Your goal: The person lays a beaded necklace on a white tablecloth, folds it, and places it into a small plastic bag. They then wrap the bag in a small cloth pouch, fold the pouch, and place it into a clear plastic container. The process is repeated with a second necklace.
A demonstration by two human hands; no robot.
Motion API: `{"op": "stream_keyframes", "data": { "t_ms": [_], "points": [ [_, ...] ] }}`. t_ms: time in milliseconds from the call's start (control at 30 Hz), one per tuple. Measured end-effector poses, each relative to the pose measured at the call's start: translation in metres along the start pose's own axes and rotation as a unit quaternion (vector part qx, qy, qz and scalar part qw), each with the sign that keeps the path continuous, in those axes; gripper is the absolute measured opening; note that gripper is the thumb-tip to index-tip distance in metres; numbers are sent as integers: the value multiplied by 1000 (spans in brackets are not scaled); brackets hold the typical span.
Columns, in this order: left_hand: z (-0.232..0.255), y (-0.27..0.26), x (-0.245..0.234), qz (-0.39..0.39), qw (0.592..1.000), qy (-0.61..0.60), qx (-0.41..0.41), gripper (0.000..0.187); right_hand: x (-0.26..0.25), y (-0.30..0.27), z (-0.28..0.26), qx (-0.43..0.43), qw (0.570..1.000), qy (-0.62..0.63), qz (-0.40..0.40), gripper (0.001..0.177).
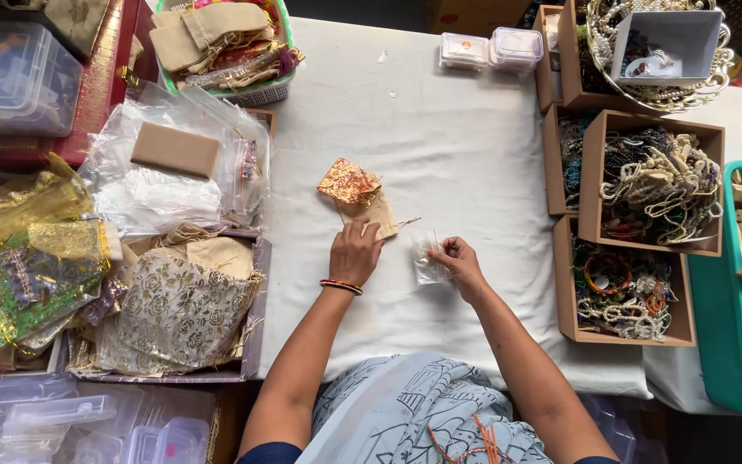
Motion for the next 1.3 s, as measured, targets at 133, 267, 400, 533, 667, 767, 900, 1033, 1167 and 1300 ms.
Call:
{"op": "stream_keyframes", "data": {
  "t_ms": [133, 267, 400, 533, 667, 767, 900, 1033, 1167, 1300],
  "points": [
    [-12, 29, -38, 35, 998, 50, -6, 47, 1, -1, 3, -6, 1000, 27, 10, 25],
    [-57, 35, 7, -166, 983, 60, -49, 46, 4, -3, -1, -33, 999, -3, 41, 26],
    [-100, 32, -22, 101, 989, -8, -108, 55, 2, -7, 0, -46, 998, -3, 38, 27],
    [-83, 6, -188, 446, 860, 115, -219, 85, -3, -5, 7, -51, 998, 14, 25, 27],
    [-68, 23, -183, 348, 923, 110, -118, 69, -1, 3, 4, -55, 998, 21, 24, 27],
    [-50, 21, -81, 55, 998, 15, -6, 48, -2, 1, 8, -50, 998, 18, 29, 28],
    [-29, 3, -13, -93, 995, -38, 10, 33, -3, 0, 9, -60, 997, 35, 19, 28],
    [-24, -1, 1, -64, 997, -34, -4, 14, 5, -16, -5, -42, 997, 71, 13, 30],
    [-18, -2, 4, -31, 997, -63, -23, 5, 39, -37, -35, -64, 996, 38, -52, 39],
    [-5, -6, 3, -15, 996, -80, -40, 8, 64, -27, -39, -178, 983, -27, -38, 25]
  ]
}}
Point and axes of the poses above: each hand's wrist, its own y-axis towards the middle knuckle, its own x-axis out of the palm, z = x × y, the point moved 7 cm from there along y, towards the middle knuckle, and after that the axes turned 10 degrees about x, right-handed, at the moved point
